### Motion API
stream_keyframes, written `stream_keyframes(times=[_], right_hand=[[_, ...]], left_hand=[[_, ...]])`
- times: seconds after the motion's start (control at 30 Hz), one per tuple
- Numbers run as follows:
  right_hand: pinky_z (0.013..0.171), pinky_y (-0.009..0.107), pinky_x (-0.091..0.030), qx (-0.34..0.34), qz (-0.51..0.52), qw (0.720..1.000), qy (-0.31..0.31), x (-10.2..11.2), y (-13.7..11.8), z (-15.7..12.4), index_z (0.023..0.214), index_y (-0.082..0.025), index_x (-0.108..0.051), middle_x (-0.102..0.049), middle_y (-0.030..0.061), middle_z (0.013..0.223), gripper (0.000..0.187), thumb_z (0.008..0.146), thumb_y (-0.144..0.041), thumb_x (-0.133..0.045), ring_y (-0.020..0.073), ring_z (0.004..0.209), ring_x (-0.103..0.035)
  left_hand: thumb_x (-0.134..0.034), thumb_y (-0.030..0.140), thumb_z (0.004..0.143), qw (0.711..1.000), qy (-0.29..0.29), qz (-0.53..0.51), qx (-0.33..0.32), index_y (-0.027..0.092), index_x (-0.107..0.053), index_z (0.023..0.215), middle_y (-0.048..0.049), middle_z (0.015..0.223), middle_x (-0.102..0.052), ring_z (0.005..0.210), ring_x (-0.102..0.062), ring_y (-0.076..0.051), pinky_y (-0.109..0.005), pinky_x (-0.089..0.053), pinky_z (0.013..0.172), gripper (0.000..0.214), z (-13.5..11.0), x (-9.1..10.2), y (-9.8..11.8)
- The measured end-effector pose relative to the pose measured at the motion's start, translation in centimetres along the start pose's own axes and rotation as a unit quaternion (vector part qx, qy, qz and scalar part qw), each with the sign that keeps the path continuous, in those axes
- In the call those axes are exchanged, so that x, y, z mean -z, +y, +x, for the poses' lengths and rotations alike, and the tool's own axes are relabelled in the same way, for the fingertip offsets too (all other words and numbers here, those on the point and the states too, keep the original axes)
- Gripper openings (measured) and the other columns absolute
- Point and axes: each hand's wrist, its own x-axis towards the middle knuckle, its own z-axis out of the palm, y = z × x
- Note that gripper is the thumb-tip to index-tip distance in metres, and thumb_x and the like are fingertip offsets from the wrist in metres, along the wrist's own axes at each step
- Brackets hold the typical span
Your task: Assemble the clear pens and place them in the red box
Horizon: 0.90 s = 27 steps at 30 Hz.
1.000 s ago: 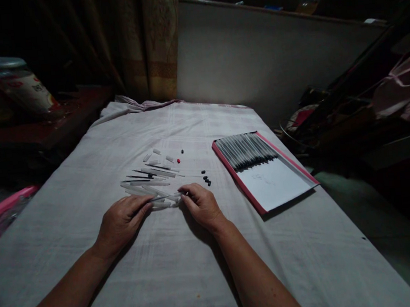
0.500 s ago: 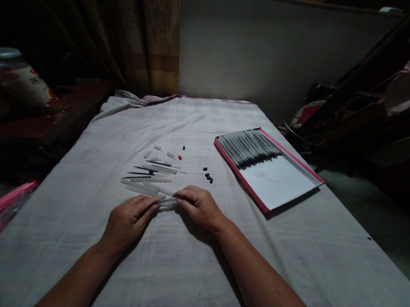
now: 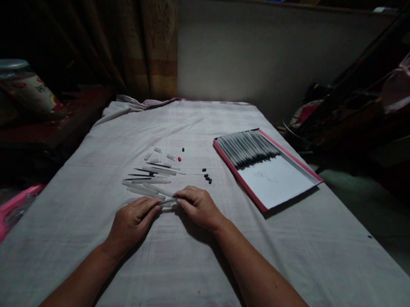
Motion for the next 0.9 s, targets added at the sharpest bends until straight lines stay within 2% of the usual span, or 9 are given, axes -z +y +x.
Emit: stream_keyframes(times=[0.17, 0.37, 0.5, 0.57, 0.63, 0.67, 0.73, 0.8, 0.9], right_hand=[[0.076, 0.031, -0.052, -0.036, 0.023, 0.997, 0.059, 0.7, -0.4, 0.4, 0.09, -0.021, -0.073, -0.071, 0.0043, 0.084, 0.016, 0.085, -0.024, -0.058, 0.0178, 0.08, -0.065], [0.051, 0.024, -0.045, -0.14, 0.172, 0.962, 0.161, 2.3, -0.4, 0.8, 0.09, -0.019, -0.067, -0.056, -0.0031, 0.063, 0.024, 0.077, -0.039, -0.066, 0.0127, 0.056, -0.054], [0.049, 0.023, -0.045, -0.154, 0.271, 0.938, 0.153, -0.3, -1.4, 1.2, 0.093, -0.02, -0.065, -0.057, -0.0035, 0.064, 0.03, 0.073, -0.042, -0.07, 0.0118, 0.054, -0.053], [0.048, 0.023, -0.045, -0.14, 0.27, 0.944, 0.125, -1.8, -2.1, 1.6, 0.09, -0.019, -0.066, -0.06, -0.0016, 0.065, 0.028, 0.074, -0.042, -0.069, 0.0125, 0.056, -0.055], [0.048, 0.022, -0.045, -0.115, 0.236, 0.958, 0.115, -1.9, -2.5, 2.3, 0.089, -0.018, -0.066, -0.065, 0.0012, 0.071, 0.026, 0.077, -0.042, -0.067, 0.0138, 0.06, -0.059], [0.049, 0.022, -0.046, -0.102, 0.211, 0.965, 0.12, -1.2, -2.5, 2.7, 0.09, -0.018, -0.066, -0.067, 0.0025, 0.074, 0.026, 0.079, -0.042, -0.066, 0.0145, 0.063, -0.061], [0.051, 0.023, -0.048, -0.078, 0.156, 0.974, 0.148, 2.0, -2.1, 3.7, 0.094, -0.018, -0.066, -0.071, 0.0045, 0.081, 0.029, 0.082, -0.044, -0.062, 0.0159, 0.067, -0.064], [0.058, 0.027, -0.052, -0.054, 0.069, 0.974, 0.209, 7.2, -1.0, 4.6, 0.098, -0.019, -0.067, -0.073, 0.0052, 0.086, 0.032, 0.084, -0.047, -0.058, 0.017, 0.068, -0.066], [0.081, 0.035, -0.052, -0.059, -0.166, 0.934, 0.311, 16.3, 1.7, 5.4, 0.099, -0.017, -0.072, -0.075, 0.0096, 0.097, 0.033, 0.085, -0.041, -0.056, 0.0235, 0.088, -0.069]], left_hand=[[-0.052, 0.034, 0.094, 0.999, 0.036, -0.027, 0.012, 0.023, -0.071, 0.106, -0.006, 0.095, -0.075, 0.086, -0.07, -0.02, -0.03, -0.055, 0.076, 0.025, 0.6, -0.1, -0.1], [-0.049, 0.039, 0.095, 0.996, 0.086, 0.002, 0.008, 0.022, -0.071, 0.103, -0.0078, 0.093, -0.076, 0.084, -0.071, -0.022, -0.033, -0.056, 0.078, 0.029, 0.8, -0.2, -0.9], [-0.048, 0.041, 0.096, 0.995, 0.097, -0.002, 0.003, 0.021, -0.072, 0.098, -0.008, 0.09, -0.076, 0.08, -0.072, -0.022, -0.032, -0.057, 0.075, 0.032, 0.8, -0.7, -0.5], [-0.049, 0.041, 0.095, 0.996, 0.087, -0.017, 0.002, 0.021, -0.072, 0.097, -0.0074, 0.088, -0.076, 0.079, -0.072, -0.021, -0.03, -0.057, 0.074, 0.031, 0.9, -0.8, -0.2], [-0.049, 0.041, 0.094, 0.997, 0.073, -0.033, 0.009, 0.022, -0.072, 0.1, -0.0067, 0.09, -0.076, 0.081, -0.072, -0.021, -0.03, -0.057, 0.075, 0.03, 1.0, -0.7, -0.2], [-0.05, 0.042, 0.094, 0.997, 0.07, -0.04, 0.017, 0.022, -0.071, 0.103, -0.0066, 0.091, -0.076, 0.083, -0.072, -0.021, -0.03, -0.057, 0.077, 0.031, 1.0, -0.7, -0.2], [-0.05, 0.043, 0.093, 0.995, 0.07, -0.048, 0.042, 0.022, -0.07, 0.11, -0.0067, 0.096, -0.076, 0.085, -0.072, -0.021, -0.03, -0.058, 0.079, 0.034, 0.9, -0.6, -0.4], [-0.05, 0.045, 0.092, 0.993, 0.079, -0.054, 0.072, 0.021, -0.069, 0.113, -0.0069, 0.099, -0.076, 0.086, -0.073, -0.02, -0.03, -0.058, 0.08, 0.037, 0.9, -0.5, -0.7], [-0.051, 0.045, 0.091, 0.988, 0.089, -0.065, 0.105, 0.02, -0.07, 0.111, -0.0067, 0.1, -0.076, 0.087, -0.073, -0.02, -0.029, -0.058, 0.081, 0.038, 0.9, -0.5, -1.0]])
